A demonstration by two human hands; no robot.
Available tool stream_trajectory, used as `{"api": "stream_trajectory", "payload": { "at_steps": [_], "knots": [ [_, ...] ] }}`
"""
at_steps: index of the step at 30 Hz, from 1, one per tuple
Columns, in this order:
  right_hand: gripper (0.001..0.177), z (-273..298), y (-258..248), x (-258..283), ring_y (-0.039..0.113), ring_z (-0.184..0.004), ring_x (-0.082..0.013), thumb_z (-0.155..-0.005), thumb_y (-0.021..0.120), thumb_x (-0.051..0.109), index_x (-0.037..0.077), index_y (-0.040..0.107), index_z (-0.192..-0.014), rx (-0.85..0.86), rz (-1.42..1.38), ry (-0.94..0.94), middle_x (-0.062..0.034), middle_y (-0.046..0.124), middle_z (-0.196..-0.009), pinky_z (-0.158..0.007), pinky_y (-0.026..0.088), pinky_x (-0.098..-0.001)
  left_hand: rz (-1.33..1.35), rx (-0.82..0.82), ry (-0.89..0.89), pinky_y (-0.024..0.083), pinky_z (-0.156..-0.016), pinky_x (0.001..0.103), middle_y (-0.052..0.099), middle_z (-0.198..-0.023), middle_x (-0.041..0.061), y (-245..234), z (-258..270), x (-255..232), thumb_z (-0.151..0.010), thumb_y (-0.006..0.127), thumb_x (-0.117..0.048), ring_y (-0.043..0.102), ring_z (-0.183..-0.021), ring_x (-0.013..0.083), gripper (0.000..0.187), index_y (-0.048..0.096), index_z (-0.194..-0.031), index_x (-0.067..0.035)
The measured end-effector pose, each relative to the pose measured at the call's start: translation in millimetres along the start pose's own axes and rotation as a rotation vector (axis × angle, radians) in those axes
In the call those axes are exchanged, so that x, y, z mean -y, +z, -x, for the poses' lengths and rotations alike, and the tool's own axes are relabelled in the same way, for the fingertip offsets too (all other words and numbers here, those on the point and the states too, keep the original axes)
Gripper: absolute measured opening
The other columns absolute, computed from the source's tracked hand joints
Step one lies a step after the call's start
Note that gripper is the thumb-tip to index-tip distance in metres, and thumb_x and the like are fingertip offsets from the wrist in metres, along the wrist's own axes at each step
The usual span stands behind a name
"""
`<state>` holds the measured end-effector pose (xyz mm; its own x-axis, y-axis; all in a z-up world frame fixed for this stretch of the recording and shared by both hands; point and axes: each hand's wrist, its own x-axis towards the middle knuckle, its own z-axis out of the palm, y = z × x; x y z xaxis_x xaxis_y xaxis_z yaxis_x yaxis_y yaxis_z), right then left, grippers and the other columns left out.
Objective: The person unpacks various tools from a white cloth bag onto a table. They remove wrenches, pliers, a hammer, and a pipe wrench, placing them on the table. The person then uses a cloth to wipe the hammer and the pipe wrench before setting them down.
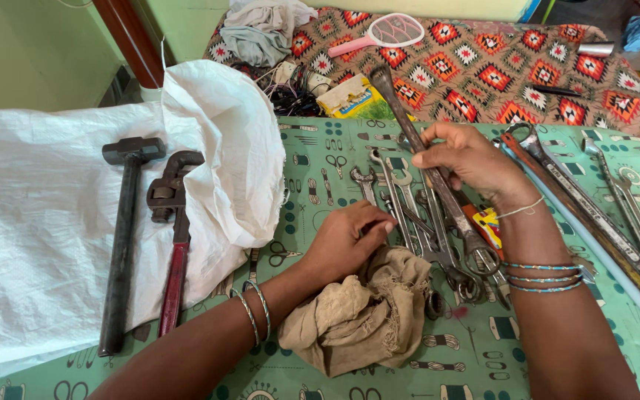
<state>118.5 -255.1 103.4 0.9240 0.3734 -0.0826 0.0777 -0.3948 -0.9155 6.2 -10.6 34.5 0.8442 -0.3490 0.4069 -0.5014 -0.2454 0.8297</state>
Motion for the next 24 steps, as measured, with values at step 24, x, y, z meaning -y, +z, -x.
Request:
{"api": "stream_trajectory", "payload": {
  "at_steps": [24],
  "knots": [
    [0.022,44,78,69,0.067,-0.086,-0.0099,-0.089,0.077,0.017,0.003,0.075,-0.106,0.348,0.001,-0.248,-0.0025,0.076,-0.095,-0.076,0.056,-0.0292,0.792,-0.351,-0.283,0.041,-0.033,0.028,0.062,-0.066,0.006,-49,-29,-8,-0.103,0.051,-0.016,0.051,-0.038,0.0118,0.037,0.051,-0.138,-0.004]
  ]
}}
